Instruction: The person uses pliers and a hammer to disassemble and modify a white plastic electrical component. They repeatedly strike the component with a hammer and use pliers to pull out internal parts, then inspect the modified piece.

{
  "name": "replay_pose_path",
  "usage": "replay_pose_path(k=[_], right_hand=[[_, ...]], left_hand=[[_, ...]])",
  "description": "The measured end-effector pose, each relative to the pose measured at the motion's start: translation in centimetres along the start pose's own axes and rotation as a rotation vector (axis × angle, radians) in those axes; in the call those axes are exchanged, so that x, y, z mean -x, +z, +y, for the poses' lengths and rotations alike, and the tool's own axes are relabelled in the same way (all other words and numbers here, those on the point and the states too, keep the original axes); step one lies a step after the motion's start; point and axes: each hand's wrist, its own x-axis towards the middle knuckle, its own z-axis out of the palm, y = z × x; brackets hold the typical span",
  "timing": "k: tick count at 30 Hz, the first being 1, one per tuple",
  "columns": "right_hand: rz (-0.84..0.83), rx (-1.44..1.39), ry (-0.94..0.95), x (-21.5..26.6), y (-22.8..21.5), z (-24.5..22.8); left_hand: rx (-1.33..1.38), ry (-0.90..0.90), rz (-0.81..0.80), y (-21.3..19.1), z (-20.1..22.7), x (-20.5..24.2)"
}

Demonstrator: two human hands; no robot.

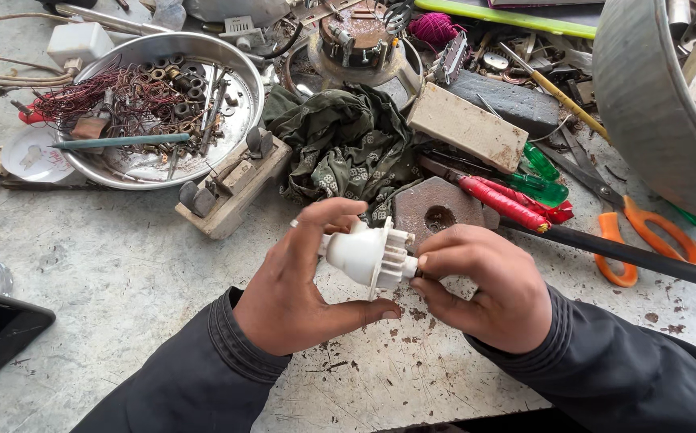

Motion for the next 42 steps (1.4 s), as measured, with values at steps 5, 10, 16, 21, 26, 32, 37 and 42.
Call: replay_pose_path(k=[5,10,16,21,26,32,37,42], right_hand=[[-0.042,0.116,-0.092,-0.9,-0.4,-0.7],[-0.056,0.084,-0.092,-1.2,-0.5,-0.5],[-0.035,0.114,-0.099,-1.1,-0.4,-0.7],[-0.016,0.118,-0.058,-0.8,-0.3,-0.9],[-0.026,0.106,-0.079,-0.5,-0.5,-0.9],[-0.021,0.039,0.024,-0.7,-0.1,-0.2],[-0.022,0.001,0.054,-1.0,0.1,-0.2],[-0.028,-0.012,0.074,-1.1,0.1,-0.3]], left_hand=[[0.05,-0.124,-0.091,-0.4,0.5,-0.6],[-0.033,-0.035,-0.049,-0.5,0.6,-0.8],[-0.079,0.031,-0.009,-0.3,0.3,-0.7],[-0.087,0.004,-0.014,-0.4,0.1,-0.8],[-0.055,0.014,-0.032,-0.7,0.4,-0.7],[-0.03,-0.067,-0.029,-0.7,0.0,-0.8],[-0.087,-0.034,0.037,-0.8,-0.4,-0.9],[-0.142,-0.011,0.049,-0.8,-0.6,-0.6]])
